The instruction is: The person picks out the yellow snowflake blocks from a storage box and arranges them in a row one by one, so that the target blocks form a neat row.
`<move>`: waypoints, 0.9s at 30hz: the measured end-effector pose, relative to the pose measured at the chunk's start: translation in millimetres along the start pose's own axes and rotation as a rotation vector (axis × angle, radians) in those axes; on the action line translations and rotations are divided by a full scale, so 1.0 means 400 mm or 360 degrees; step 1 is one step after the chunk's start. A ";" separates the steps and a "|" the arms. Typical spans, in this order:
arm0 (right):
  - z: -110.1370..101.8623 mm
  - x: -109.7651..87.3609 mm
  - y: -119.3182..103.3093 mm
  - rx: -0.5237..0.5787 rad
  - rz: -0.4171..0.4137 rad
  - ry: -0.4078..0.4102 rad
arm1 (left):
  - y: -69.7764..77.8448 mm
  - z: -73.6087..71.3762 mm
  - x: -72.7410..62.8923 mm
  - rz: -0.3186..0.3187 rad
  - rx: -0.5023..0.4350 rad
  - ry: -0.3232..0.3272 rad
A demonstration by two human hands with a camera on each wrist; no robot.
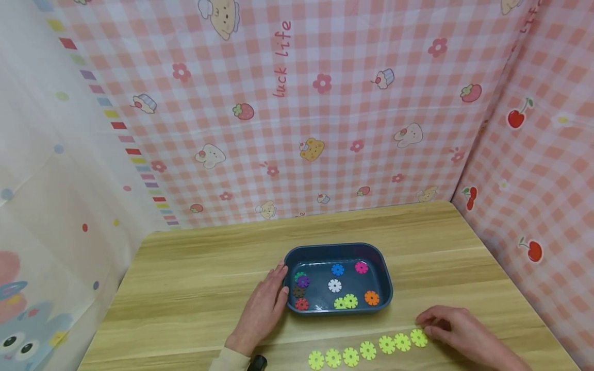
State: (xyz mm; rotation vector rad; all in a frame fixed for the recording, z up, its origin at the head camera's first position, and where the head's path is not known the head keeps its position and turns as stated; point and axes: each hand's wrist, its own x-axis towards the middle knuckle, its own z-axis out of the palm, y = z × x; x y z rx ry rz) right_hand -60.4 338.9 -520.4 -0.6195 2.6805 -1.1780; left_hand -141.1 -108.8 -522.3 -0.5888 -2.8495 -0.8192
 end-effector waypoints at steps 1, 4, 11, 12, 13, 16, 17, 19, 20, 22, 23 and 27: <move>-0.004 0.000 -0.004 -0.0008 0.0023 -0.0003 | 0.000 0.000 0.000 0.0001 0.0000 0.0002; -0.016 0.005 -0.021 -0.0049 0.0045 0.0018 | 0.000 -0.001 0.000 0.0004 -0.0003 0.0010; -0.022 0.060 -0.082 -0.0241 -0.0389 0.0330 | 0.002 -0.001 0.002 0.0000 0.0001 0.0009; -0.022 0.071 -0.093 -0.0280 -0.0448 0.0370 | 0.002 -0.001 0.001 0.0001 0.0002 0.0007; -0.021 0.083 -0.105 -0.0310 -0.0496 0.0398 | 0.002 0.000 0.001 -0.0002 0.0004 0.0007; -0.014 0.121 -0.143 -0.0385 -0.0566 0.0442 | 0.000 -0.001 0.001 -0.0001 0.0004 0.0007; -0.010 0.135 -0.154 -0.0403 -0.0583 0.0447 | 0.000 -0.001 0.000 -0.0002 0.0003 0.0006; -0.004 0.162 -0.174 -0.0417 -0.0608 0.0423 | -0.001 0.000 0.000 -0.0003 0.0004 0.0004; -0.001 0.176 -0.181 -0.0414 -0.0612 0.0392 | -0.001 0.000 0.000 -0.0003 0.0005 0.0003; 0.004 0.202 -0.188 -0.0413 -0.0632 0.0323 | -0.002 0.000 0.000 0.0000 0.0007 0.0004; 0.006 0.215 -0.189 -0.0410 -0.0642 0.0283 | -0.002 0.000 0.000 0.0001 0.0009 0.0003; 0.014 0.258 -0.188 -0.0434 -0.0654 0.0126 | -0.002 0.000 0.000 0.0013 0.0007 0.0011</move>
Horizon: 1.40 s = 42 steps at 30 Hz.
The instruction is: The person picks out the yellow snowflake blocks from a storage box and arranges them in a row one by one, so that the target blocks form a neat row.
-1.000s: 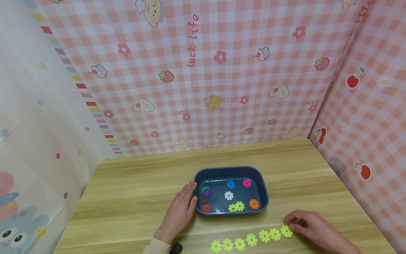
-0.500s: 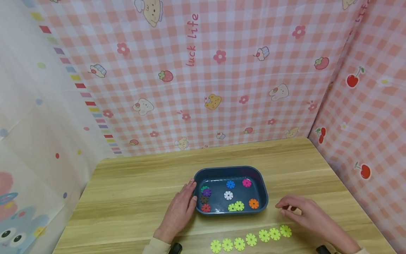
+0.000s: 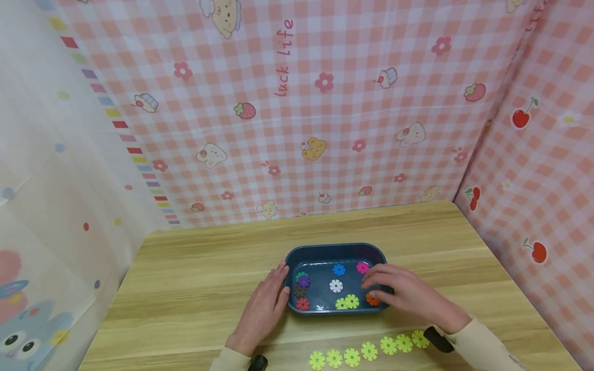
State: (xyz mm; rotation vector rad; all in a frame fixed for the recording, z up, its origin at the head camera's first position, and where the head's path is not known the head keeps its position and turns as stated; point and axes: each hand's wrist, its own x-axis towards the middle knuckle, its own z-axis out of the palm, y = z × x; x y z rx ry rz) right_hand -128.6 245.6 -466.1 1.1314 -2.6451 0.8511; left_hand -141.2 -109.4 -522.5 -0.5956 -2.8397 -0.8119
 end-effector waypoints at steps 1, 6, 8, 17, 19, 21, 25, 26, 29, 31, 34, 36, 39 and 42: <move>0.003 0.007 0.003 -0.0004 -0.0007 -0.0035 | 0.000 0.000 0.000 0.0000 -0.0001 0.0001; 0.013 0.035 0.017 -0.0023 -0.0022 -0.0210 | -0.001 0.002 0.000 -0.0002 -0.0001 0.0004; 0.019 0.046 0.024 -0.0031 -0.0031 -0.0277 | -0.002 0.002 0.001 -0.0005 -0.0003 0.0000; 0.060 0.090 0.048 -0.0106 -0.0071 -0.0499 | -0.002 0.000 0.002 -0.0010 0.0002 -0.0017; 0.067 0.097 0.050 -0.0127 -0.0036 -0.0554 | -0.001 0.000 0.003 -0.0014 0.0007 -0.0023; 0.073 0.104 0.049 -0.0160 0.0003 -0.0599 | 0.000 -0.001 0.003 -0.0019 0.0009 -0.0027; 0.082 0.114 0.048 -0.0216 0.0043 -0.0653 | -0.001 -0.001 0.003 -0.0030 0.0007 -0.0031; 0.083 0.116 0.047 -0.0231 0.0047 -0.0665 | -0.001 -0.001 0.002 -0.0031 0.0004 -0.0031; 0.089 0.121 0.048 -0.0262 0.0045 -0.0692 | 0.001 -0.001 0.001 -0.0023 0.0001 -0.0025; 0.092 0.122 0.048 -0.0270 0.0065 -0.0709 | 0.002 -0.002 0.001 -0.0022 0.0000 -0.0023; 0.099 0.123 0.049 -0.0282 0.0093 -0.0720 | 0.003 -0.001 0.000 -0.0021 -0.0001 -0.0019; 0.101 0.124 0.049 -0.0283 0.0109 -0.0724 | 0.003 -0.002 0.000 -0.0028 -0.0003 -0.0022; 0.104 0.125 0.048 -0.0275 0.0110 -0.0721 | 0.002 -0.001 0.000 -0.0028 -0.0003 -0.0022; 0.104 0.126 0.046 -0.0275 0.0111 -0.0721 | 0.002 -0.001 0.001 -0.0030 -0.0003 -0.0023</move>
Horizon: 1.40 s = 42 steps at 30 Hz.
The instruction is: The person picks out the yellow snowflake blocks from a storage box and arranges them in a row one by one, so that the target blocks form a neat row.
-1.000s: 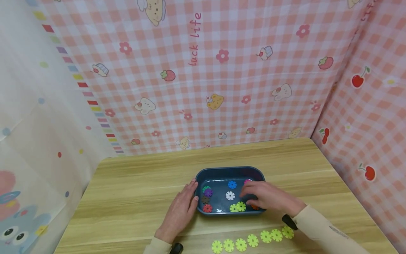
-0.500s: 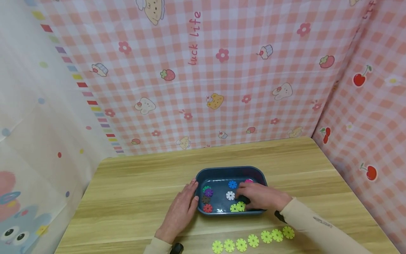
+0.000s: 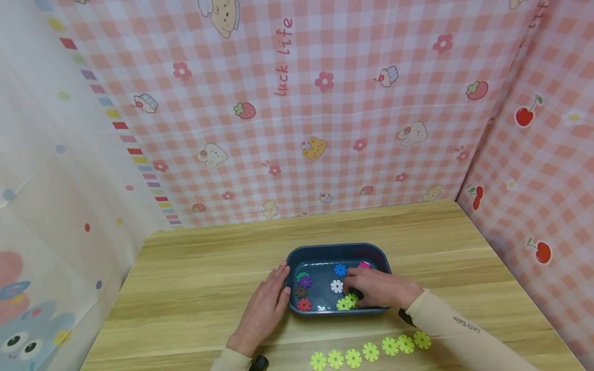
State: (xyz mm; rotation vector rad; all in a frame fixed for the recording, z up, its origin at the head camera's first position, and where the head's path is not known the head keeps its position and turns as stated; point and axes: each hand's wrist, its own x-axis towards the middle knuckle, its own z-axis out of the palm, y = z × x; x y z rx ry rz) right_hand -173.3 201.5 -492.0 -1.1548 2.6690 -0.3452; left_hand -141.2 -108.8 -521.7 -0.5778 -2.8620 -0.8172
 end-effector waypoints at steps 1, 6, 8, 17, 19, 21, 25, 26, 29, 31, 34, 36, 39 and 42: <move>0.000 0.000 -0.001 0.0003 0.0004 0.0000 | -0.001 0.001 0.000 0.0000 0.0000 0.0000; -0.001 -0.001 -0.003 0.0039 0.0039 0.0004 | 0.001 0.000 -0.001 -0.0010 -0.0001 -0.0010; -0.001 -0.001 -0.002 0.0063 0.0049 0.0006 | 0.002 0.000 -0.001 -0.0009 -0.0001 -0.0012; -0.015 -0.016 -0.010 0.0079 -0.0021 0.0114 | -0.002 0.006 -0.005 0.0028 -0.0002 0.0038; -0.018 -0.021 -0.011 0.0080 -0.0019 0.0144 | -0.003 0.006 -0.004 0.0028 -0.0005 0.0040; -0.021 -0.027 -0.012 0.0103 -0.0010 0.0174 | -0.003 0.006 -0.004 0.0030 -0.0012 0.0043; -0.029 -0.041 -0.014 0.0176 -0.0023 0.0253 | -0.004 0.005 -0.003 0.0024 -0.0018 0.0030; -0.032 -0.045 -0.014 0.0197 -0.0029 0.0273 | -0.003 0.005 -0.003 0.0023 -0.0018 0.0029; -0.038 -0.057 -0.015 0.0256 -0.0051 0.0325 | -0.003 0.005 -0.003 0.0018 -0.0015 0.0022; -0.040 -0.064 -0.014 0.0289 -0.0050 0.0346 | -0.003 0.005 -0.002 0.0016 -0.0013 0.0020; -0.041 -0.075 -0.012 0.0304 -0.0043 0.0374 | -0.002 0.006 -0.002 0.0015 -0.0012 0.0022; -0.043 -0.081 -0.010 0.0312 -0.0049 0.0400 | -0.002 0.006 -0.002 0.0015 -0.0010 0.0025; -0.045 -0.092 -0.009 0.0316 -0.0054 0.0441 | -0.001 0.007 -0.001 0.0023 -0.0007 0.0035; -0.048 -0.101 -0.008 0.0286 -0.0082 0.0498 | -0.002 0.007 -0.002 0.0026 -0.0009 0.0043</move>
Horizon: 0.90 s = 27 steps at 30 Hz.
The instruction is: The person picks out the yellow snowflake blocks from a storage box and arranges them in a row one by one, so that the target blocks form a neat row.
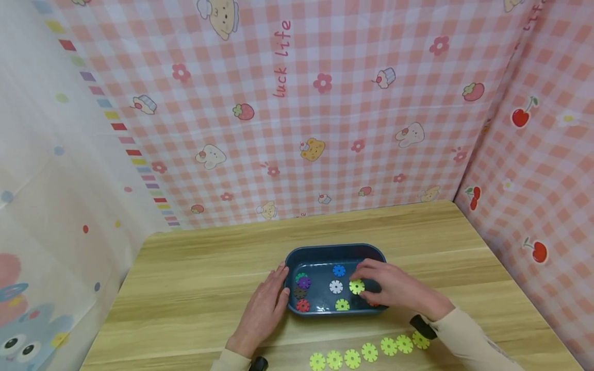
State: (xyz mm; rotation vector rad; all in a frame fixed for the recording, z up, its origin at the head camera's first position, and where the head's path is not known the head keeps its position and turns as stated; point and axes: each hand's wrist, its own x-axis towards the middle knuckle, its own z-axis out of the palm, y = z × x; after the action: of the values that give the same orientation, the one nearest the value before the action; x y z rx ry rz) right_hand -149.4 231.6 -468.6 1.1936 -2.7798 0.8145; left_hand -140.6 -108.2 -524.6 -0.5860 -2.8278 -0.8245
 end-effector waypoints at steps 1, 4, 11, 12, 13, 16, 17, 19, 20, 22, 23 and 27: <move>-0.002 -0.003 0.000 -0.0013 -0.0012 0.0019 | 0.000 0.000 0.000 0.0004 -0.0001 0.0004; -0.008 -0.011 -0.002 -0.0036 -0.0031 0.0064 | 0.000 -0.001 0.000 -0.0003 -0.0010 -0.0002; -0.026 -0.035 -0.015 0.0039 0.0096 0.0045 | 0.001 -0.003 0.001 -0.0014 -0.0010 -0.0020; -0.029 -0.039 -0.018 0.0053 0.0120 0.0041 | 0.001 -0.004 0.001 -0.0015 -0.0009 -0.0020; -0.031 -0.042 -0.019 0.0057 0.0134 0.0043 | 0.001 -0.004 0.001 -0.0016 -0.0010 -0.0020; -0.035 -0.052 -0.023 0.0069 0.0206 0.0044 | 0.002 -0.005 0.001 -0.0015 -0.0010 -0.0018; -0.036 -0.056 -0.023 0.0080 0.0232 0.0043 | 0.002 -0.004 0.001 -0.0012 -0.0011 -0.0016; -0.038 -0.063 -0.024 0.0083 0.0277 0.0051 | 0.002 -0.004 0.001 -0.0010 -0.0009 -0.0013; -0.039 -0.067 -0.025 0.0084 0.0294 0.0057 | 0.002 -0.004 0.001 -0.0009 -0.0008 -0.0012; -0.041 -0.076 -0.025 0.0080 0.0301 0.0083 | 0.003 -0.005 0.001 -0.0007 -0.0008 -0.0010; -0.041 -0.080 -0.024 0.0071 0.0289 0.0101 | 0.003 -0.005 0.001 -0.0007 -0.0008 -0.0009; -0.043 -0.098 -0.020 0.0039 0.0226 0.0171 | 0.004 -0.006 0.001 -0.0010 -0.0004 -0.0013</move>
State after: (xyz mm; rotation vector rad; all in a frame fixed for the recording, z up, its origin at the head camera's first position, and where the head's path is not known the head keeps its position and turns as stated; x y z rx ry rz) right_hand -119.3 261.5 -458.2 0.9334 -2.7991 0.8965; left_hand -140.1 -108.0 -521.7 -0.5824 -2.8378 -0.8286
